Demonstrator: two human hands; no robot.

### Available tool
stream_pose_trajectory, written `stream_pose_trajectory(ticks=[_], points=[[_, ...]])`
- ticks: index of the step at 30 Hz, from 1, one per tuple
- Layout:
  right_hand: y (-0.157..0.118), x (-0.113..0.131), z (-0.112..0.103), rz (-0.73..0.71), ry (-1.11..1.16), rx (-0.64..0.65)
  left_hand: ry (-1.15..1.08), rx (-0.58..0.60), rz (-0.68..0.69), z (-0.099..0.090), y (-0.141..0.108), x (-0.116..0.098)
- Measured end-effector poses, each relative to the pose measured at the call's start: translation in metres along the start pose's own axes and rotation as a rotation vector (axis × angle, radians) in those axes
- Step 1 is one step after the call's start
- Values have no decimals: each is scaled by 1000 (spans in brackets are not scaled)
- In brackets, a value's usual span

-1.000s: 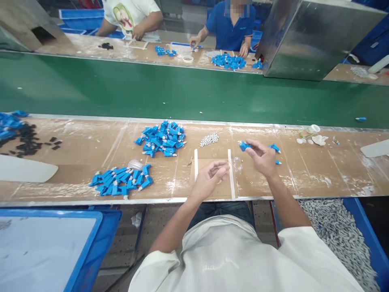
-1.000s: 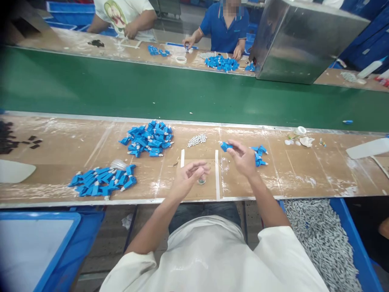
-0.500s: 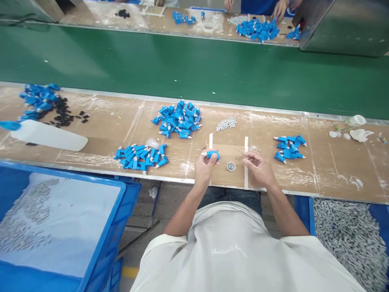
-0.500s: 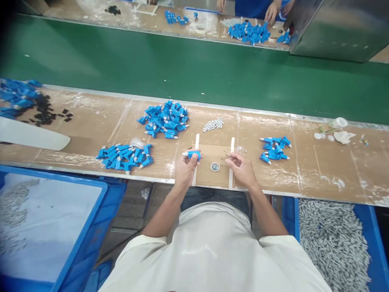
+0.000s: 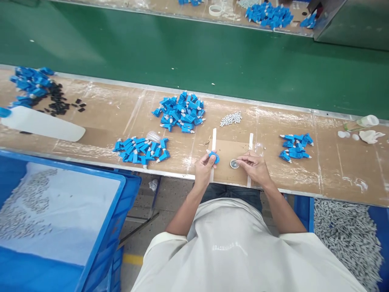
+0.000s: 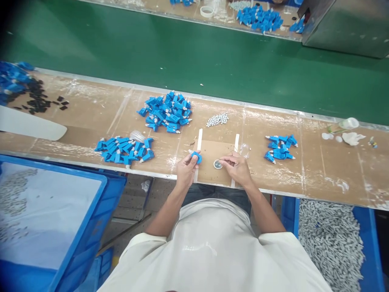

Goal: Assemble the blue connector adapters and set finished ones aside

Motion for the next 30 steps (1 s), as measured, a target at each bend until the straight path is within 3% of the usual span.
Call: stream_pose_trajectory(ticks=[5, 8, 15, 23, 30], points=[[-11, 34, 8, -272, -196, -14, -94, 62, -68, 6, -2, 1], [-15, 44, 7, -348, -206, -36, -134, 115, -113, 13, -5, -3], [-12, 46, -13, -273, -130, -65, -236, 236, -243, 33, -16, -4], [-18, 49, -29, -133, -4, -104, -240, 307, -357, 42, -28, 5], [-38, 77, -40, -218, 89, -165, -288, 366, -423, 54, -41, 5]])
Point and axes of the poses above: each hand's wrist, its own y-axis towards the middle knuckle, its own z-axis out of the palm, x = y × z, the point moved 9 cm from there along y, towards the middle knuckle, and after that the axes turned 14 degrees about z, right-handed, at the moved point
